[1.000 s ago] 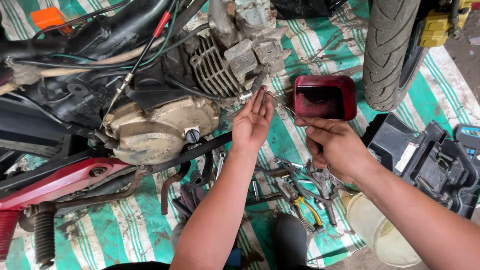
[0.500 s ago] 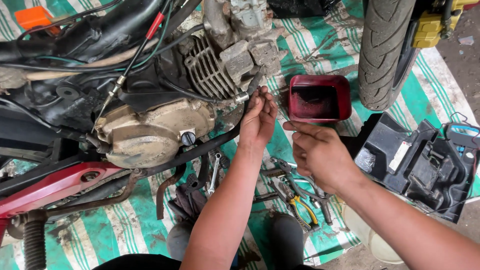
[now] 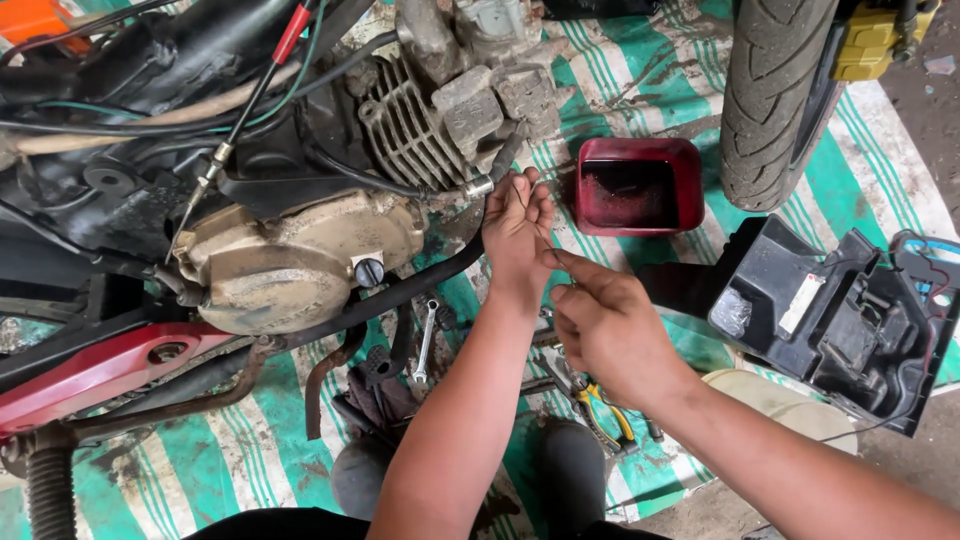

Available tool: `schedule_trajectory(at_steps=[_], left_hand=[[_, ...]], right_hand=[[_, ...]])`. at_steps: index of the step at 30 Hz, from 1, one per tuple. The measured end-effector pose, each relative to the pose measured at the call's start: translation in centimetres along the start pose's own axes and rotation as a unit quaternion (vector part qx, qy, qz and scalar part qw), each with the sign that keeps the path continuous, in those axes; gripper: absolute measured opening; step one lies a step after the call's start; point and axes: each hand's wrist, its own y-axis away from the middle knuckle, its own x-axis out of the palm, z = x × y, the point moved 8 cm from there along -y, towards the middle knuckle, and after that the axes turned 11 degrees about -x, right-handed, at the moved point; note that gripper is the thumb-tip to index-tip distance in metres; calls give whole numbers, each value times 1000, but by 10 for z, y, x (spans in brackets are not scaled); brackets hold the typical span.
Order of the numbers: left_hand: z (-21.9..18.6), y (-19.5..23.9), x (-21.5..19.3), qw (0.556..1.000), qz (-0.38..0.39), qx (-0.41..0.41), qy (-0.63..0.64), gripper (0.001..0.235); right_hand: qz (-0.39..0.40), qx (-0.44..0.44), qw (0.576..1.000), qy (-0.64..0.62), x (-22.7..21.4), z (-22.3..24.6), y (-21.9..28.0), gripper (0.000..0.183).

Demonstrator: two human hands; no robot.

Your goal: The person sits on a tarp and works on a motorcycle engine, using pliers to strip a wire and a brush to clean the engine casing. They also handle a motorcycle battery and use a wrench on the engine.

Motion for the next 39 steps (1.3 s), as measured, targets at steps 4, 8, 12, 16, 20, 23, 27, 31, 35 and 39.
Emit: schedule_trajectory(at_steps=[4,8,12,16,20,23,27,31,35,39], left_hand=[[-20,32,6,998,-33,34,-31,25],[-24,26,0,999,-34,19,-27,24],[-20,11,-7,999,-33,17,32,16],[-23,23,3,998,-59,17,21,20],[-20,23,9,997,-81,10,-1,19],[-23,26,15,995,-91,16,-32,18],[-18,11,13,993,-103,32,-55,15],[-13,0,16,992,-100,62,-52,13],[-16,1,26,987,-115,89,-66,13],[-19,8,35,985,-133,103,-50,14]], right_hand=[[-18,8,999,-26,-12,-3,1,49],[-30,7,998,-51,-20,-8,1,48],[-25,59,989,-133,-20,10,-4,47],[-6,72,980,-187,-17,14,-8,50],[18,55,981,-183,-5,14,-5,60],[27,39,984,-173,4,15,-3,66],[23,35,989,-140,10,6,2,65],[28,19,995,-98,17,-8,7,59],[81,-24,996,32,29,-8,9,53],[75,-50,986,139,42,-10,7,50]])
